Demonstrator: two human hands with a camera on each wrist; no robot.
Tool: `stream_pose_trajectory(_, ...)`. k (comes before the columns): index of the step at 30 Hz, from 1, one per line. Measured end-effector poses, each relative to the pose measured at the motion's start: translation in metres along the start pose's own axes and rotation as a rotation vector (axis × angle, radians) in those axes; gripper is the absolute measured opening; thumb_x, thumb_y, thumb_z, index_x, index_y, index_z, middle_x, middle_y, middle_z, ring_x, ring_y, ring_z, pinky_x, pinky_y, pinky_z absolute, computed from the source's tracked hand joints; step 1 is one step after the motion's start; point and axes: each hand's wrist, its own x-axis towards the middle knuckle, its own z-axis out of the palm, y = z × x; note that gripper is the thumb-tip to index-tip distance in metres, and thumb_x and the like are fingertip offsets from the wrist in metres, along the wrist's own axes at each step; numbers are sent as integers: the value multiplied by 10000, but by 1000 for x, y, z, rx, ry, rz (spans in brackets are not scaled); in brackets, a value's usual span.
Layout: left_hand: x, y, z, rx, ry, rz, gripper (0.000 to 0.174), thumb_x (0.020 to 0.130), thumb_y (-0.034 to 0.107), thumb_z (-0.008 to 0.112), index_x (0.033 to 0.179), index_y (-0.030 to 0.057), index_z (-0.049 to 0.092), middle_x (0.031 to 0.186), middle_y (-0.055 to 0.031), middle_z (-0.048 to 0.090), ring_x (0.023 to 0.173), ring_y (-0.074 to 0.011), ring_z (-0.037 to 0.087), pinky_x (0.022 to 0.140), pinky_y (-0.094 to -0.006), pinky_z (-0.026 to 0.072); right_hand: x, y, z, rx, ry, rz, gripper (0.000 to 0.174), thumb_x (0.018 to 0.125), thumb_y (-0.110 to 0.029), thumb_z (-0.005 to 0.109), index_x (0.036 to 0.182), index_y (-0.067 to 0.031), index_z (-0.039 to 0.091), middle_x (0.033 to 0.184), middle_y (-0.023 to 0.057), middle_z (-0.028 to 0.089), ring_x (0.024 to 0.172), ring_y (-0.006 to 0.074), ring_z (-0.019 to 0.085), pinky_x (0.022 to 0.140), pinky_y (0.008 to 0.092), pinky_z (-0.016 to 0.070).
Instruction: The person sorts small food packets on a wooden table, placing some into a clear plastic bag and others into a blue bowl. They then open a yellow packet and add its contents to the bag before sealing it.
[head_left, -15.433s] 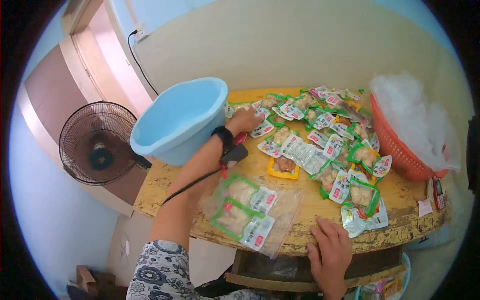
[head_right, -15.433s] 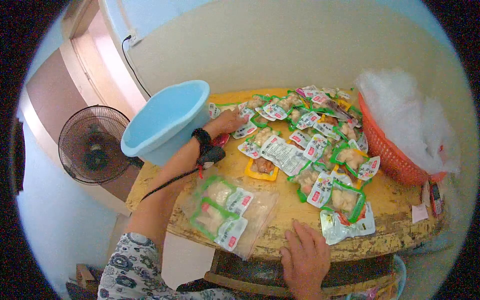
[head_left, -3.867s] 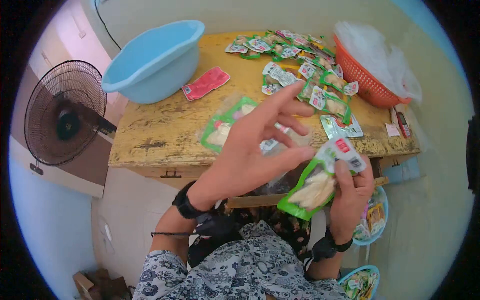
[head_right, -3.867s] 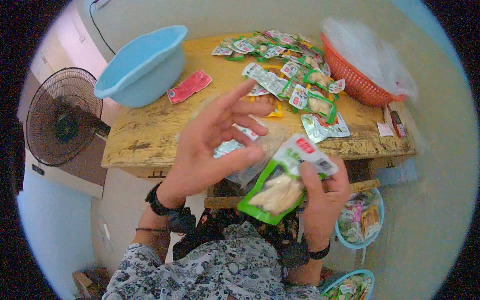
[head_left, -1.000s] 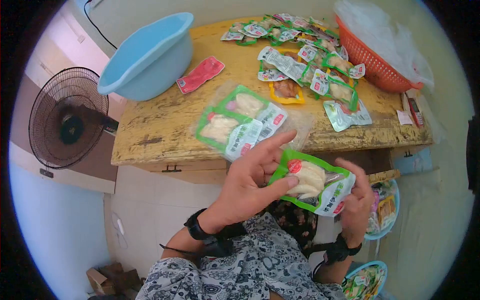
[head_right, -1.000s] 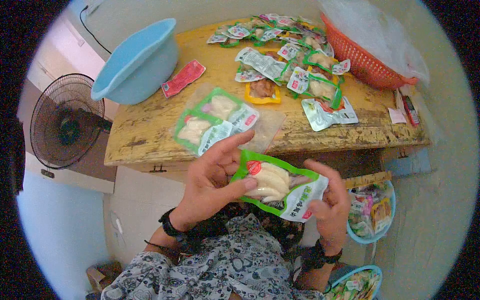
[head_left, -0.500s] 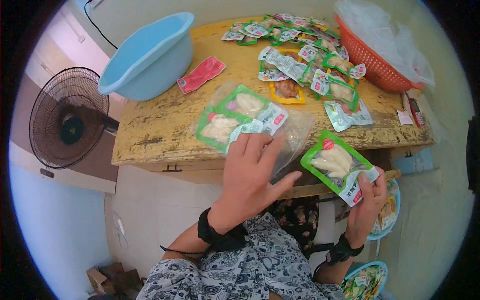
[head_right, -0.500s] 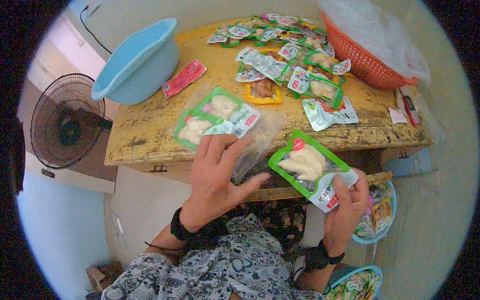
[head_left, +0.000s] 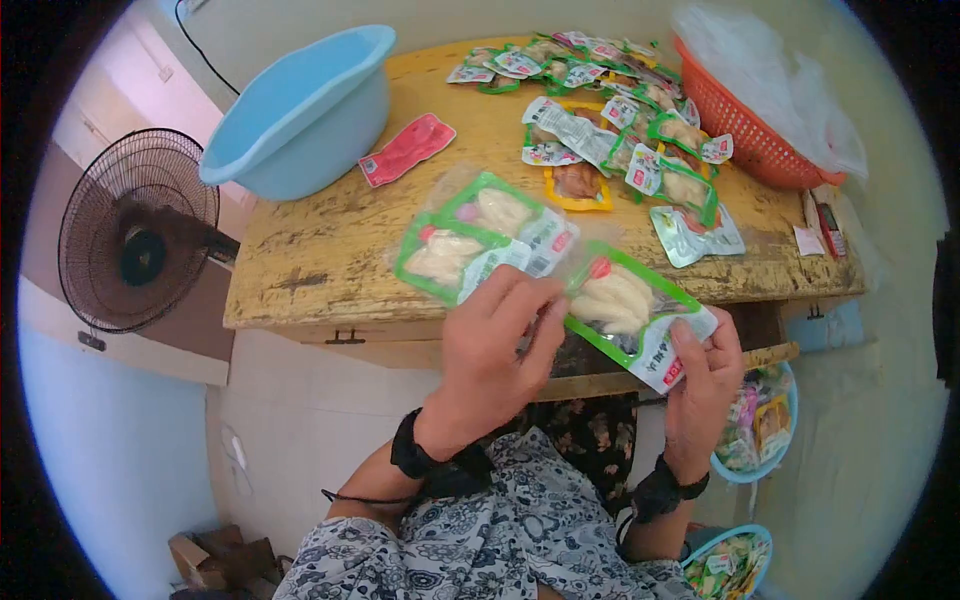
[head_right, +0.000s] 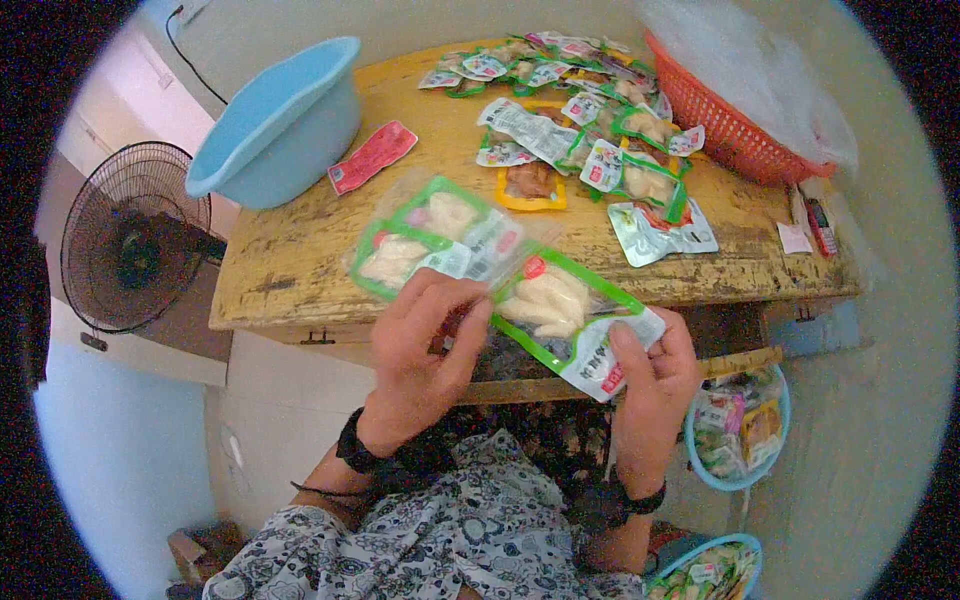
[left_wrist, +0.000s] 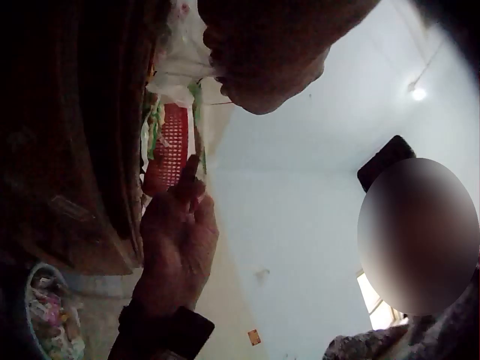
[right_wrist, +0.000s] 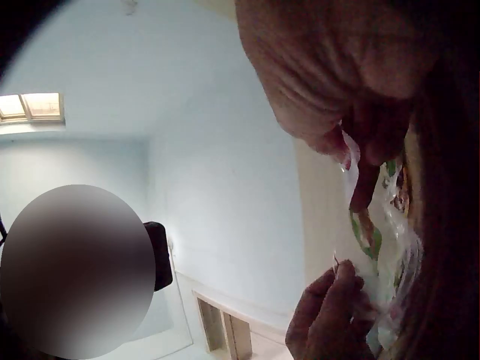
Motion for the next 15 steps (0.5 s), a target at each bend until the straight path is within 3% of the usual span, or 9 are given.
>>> stream_pose_trajectory(3,1,-3,4,71,21,94,149,857,-27,728,997,8,689,848,-95,633,660,-173,614,564,-292,489,7,7,18,21,-3,5,167,965,-38,659,1118,8,610,965,65,719,809,97,684,709,245,554)
stream_pose_trajectory(6,3,0,6,58,33,134,205,797,-35,718,990,23,679,833,-108,591,688,-286,626,582,-373,497,14,11,36,26,-52,20,164,968,-42,662,1118,7,618,963,57,718,821,90,682,702,244,551)
stream_pose_trajectory(10,7,2,7,53,37,192,218,785,-21,710,994,30,675,811,-101,569,693,-287,617,579,-389,490,28,20,62,-26,-123,-11,165,973,-87,675,1103,1,623,966,46,706,821,82,656,700,242,529)
stream_pose_trajectory(13,7,4,13,-9,65,238,218,792,-12,708,1002,33,674,802,-101,553,693,-292,608,577,-402,485,42,26,77,-354,-170,-186,170,970,-102,684,1097,-5,627,946,35,687,827,85,624,717,253,512)
stream_pose_trajectory(15,8,5,16,-55,100,259,213,803,-9,705,1009,35,673,808,-104,554,700,-297,608,580,-406,484,45,31,87,-242,-183,-125,205,963,-112,695,1126,-5,629,938,33,676,826,87,606,726,261,504)
